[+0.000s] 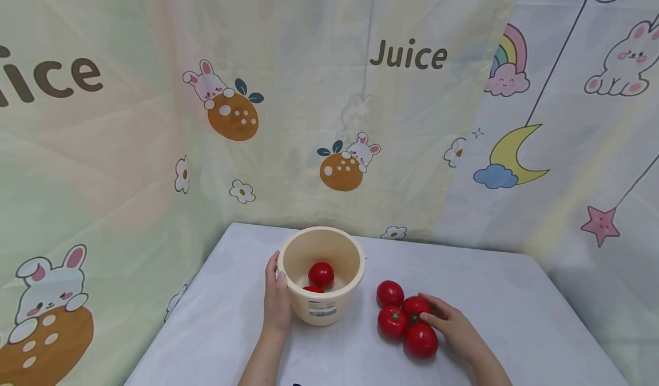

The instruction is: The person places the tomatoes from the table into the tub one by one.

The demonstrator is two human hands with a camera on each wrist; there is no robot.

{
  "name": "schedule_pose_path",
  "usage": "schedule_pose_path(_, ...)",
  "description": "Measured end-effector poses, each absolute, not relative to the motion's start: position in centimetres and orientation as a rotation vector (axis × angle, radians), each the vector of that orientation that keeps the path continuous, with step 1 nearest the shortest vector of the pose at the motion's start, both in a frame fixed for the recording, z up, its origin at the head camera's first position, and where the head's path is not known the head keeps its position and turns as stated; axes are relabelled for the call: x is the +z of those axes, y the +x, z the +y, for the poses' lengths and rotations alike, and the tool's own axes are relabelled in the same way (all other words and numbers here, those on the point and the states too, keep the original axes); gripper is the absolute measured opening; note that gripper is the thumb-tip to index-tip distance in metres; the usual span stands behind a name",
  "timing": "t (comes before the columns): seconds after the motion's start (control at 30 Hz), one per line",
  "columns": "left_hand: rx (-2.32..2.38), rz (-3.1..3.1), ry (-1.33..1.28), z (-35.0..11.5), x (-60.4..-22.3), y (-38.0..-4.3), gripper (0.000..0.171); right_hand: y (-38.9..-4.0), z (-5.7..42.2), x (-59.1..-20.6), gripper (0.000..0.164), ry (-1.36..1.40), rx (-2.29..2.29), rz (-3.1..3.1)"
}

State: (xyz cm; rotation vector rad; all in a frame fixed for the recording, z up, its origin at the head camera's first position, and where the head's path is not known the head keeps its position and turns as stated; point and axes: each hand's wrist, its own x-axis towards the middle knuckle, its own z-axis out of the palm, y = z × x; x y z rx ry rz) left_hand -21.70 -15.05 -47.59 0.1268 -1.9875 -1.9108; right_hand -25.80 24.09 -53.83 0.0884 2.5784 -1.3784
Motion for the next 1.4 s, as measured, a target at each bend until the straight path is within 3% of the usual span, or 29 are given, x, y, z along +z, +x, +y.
schedule_pose_path(0.57, -1.887, -1.987, 0.136, -15.6, -51.2, -24.0, 0.049, -25.9, 24.3, -53.2, 0.08, 0.1, -1.393, 2.587)
schedule_pose_path(1.4, -1.878, -1.985, 0.17, -15.4, -51.1, -24.1, 0.052, -26.6, 24.8, -50.3, 0.078, 0.04, -1.392, 2.619)
